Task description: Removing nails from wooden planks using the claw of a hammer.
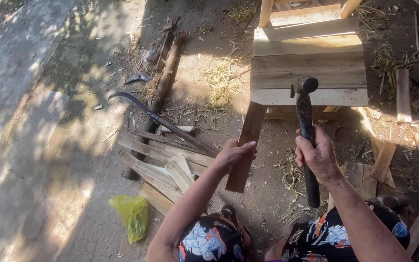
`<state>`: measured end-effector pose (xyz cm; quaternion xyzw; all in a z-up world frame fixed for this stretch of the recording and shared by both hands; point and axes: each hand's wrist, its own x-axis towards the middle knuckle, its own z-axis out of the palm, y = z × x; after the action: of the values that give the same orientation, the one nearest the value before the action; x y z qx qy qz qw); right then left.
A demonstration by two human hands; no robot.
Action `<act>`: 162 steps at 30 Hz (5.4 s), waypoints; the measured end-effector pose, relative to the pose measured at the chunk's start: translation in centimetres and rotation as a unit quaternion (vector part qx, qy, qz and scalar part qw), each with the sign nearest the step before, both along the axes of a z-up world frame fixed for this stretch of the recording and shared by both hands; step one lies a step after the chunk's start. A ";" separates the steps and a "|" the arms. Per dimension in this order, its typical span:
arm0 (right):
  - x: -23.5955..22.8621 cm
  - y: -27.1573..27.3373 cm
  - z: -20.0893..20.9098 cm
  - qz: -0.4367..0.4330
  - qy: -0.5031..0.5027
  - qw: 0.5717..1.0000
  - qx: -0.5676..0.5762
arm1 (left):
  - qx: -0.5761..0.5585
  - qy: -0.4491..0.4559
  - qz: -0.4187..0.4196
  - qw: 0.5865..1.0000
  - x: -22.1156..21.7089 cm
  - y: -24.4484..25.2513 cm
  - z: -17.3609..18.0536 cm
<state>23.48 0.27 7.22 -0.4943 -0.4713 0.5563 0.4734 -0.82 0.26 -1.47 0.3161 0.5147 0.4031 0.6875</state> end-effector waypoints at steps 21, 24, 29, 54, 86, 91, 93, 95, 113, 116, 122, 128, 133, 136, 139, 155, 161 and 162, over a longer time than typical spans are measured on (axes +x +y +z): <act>3.6 5.4 -9.0 -0.063 -0.375 0.917 0.118 | 0.129 0.479 -0.149 0.856 3.0 7.3 1.0; 3.5 6.3 -9.6 -0.064 -0.398 0.905 0.134 | 0.131 0.499 -0.162 0.841 3.0 8.0 -1.0; 2.5 6.1 -9.0 -0.055 -0.408 0.897 0.162 | 0.140 0.495 -0.154 0.844 2.5 7.5 -2.0; 2.9 5.1 -10.2 -0.034 -0.500 0.851 0.158 | 0.138 0.503 -0.165 0.837 2.9 6.6 -2.5; 1.5 4.2 -9.3 -0.081 -0.425 0.882 0.188 | 0.153 0.489 -0.157 0.844 2.5 6.7 -2.8; 1.4 3.7 -11.4 -0.053 -0.406 0.901 0.146 | 0.152 0.489 -0.163 0.843 2.4 6.6 -3.2; 1.1 3.9 -11.1 -0.050 -0.397 0.906 0.142 | 0.153 0.487 -0.160 0.845 2.5 6.7 -3.4; 1.4 4.4 -11.3 -0.047 -0.387 0.911 0.132 | 0.152 0.483 -0.162 0.847 2.5 6.8 -3.4; 3.9 1.5 -0.1 0.120 0.312 0.941 -0.050 | 0.115 0.081 0.039 0.989 4.2 3.3 3.6; 4.3 0.2 2.7 0.124 0.230 0.965 0.000 | 0.123 0.024 0.053 0.991 3.6 2.1 9.6; 4.0 -3.8 3.7 0.068 0.173 0.980 0.068 | 0.150 -0.035 -0.018 0.988 3.9 -1.3 15.4; 3.7 -8.1 6.5 0.063 0.028 0.991 0.118 | 0.122 0.040 -0.097 0.987 6.0 -5.6 15.2; 4.0 -11.3 6.5 0.093 -0.040 0.988 0.118 | 0.143 0.063 -0.143 0.977 6.9 -9.4 14.4; 3.8 -12.5 7.0 0.109 -0.016 0.989 0.100 | 0.121 -0.012 -0.109 0.987 7.7 -11.0 12.5; 3.2 -13.9 7.6 0.101 -0.029 0.993 0.062 | 0.151 -0.103 -0.093 0.979 8.3 -12.4 11.8; 2.4 -15.5 6.9 0.103 -0.048 0.993 0.008 | 0.098 -0.155 -0.040 0.982 6.8 -13.7 9.0; 1.7 -15.6 6.6 0.114 -0.073 0.991 0.013 | 0.094 -0.128 -0.045 0.986 6.0 -13.6 9.4; 1.7 -15.5 6.3 0.123 -0.071 0.990 0.008 | 0.101 -0.139 -0.048 0.984 5.8 -13.6 9.7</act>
<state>25.18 -15.27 13.50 -0.4674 -0.5655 0.5694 0.3708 4.98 -13.30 8.21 0.3492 0.3548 0.4600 0.7352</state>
